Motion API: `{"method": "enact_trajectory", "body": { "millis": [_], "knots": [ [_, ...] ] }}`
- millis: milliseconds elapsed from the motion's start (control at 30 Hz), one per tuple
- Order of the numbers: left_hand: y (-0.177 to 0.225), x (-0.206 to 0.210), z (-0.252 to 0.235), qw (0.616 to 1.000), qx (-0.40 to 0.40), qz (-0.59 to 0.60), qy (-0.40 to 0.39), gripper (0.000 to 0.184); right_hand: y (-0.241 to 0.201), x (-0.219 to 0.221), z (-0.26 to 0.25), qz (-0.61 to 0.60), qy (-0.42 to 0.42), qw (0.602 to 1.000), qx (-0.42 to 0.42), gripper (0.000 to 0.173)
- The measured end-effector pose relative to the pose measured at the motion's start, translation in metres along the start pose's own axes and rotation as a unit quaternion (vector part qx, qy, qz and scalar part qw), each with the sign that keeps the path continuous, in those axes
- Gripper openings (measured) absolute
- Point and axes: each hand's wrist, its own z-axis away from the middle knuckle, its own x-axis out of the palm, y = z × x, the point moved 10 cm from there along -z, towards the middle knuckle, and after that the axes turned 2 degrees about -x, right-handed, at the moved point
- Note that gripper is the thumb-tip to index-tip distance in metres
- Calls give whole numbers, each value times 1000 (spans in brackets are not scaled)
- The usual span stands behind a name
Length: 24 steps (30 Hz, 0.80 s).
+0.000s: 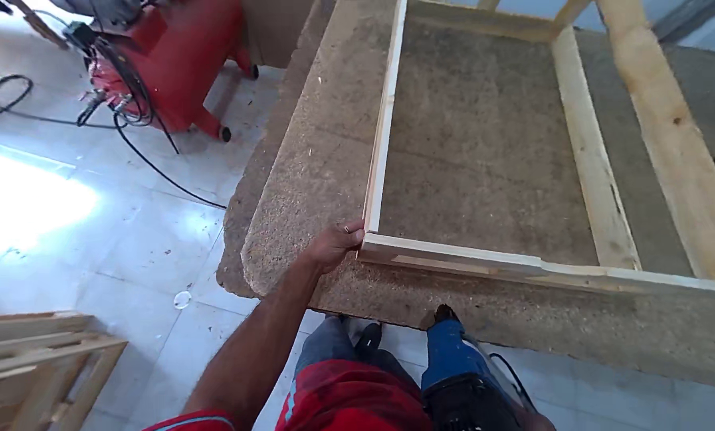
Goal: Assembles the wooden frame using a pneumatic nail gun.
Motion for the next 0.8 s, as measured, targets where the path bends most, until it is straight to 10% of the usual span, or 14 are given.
{"method": "enact_trajectory", "body": {
  "millis": [167,367,800],
  "knots": [
    [-3,5,-2,997,-5,-16,-69,43,-57,-4,7,136,12,990,-29,75],
    [-14,-2,-7,996,-5,-1,-86,46,-139,0,13,326,244,881,-241,71],
    [-17,0,-9,994,20,40,-95,42,-187,34,-18,383,224,850,-284,67]
  ]
}}
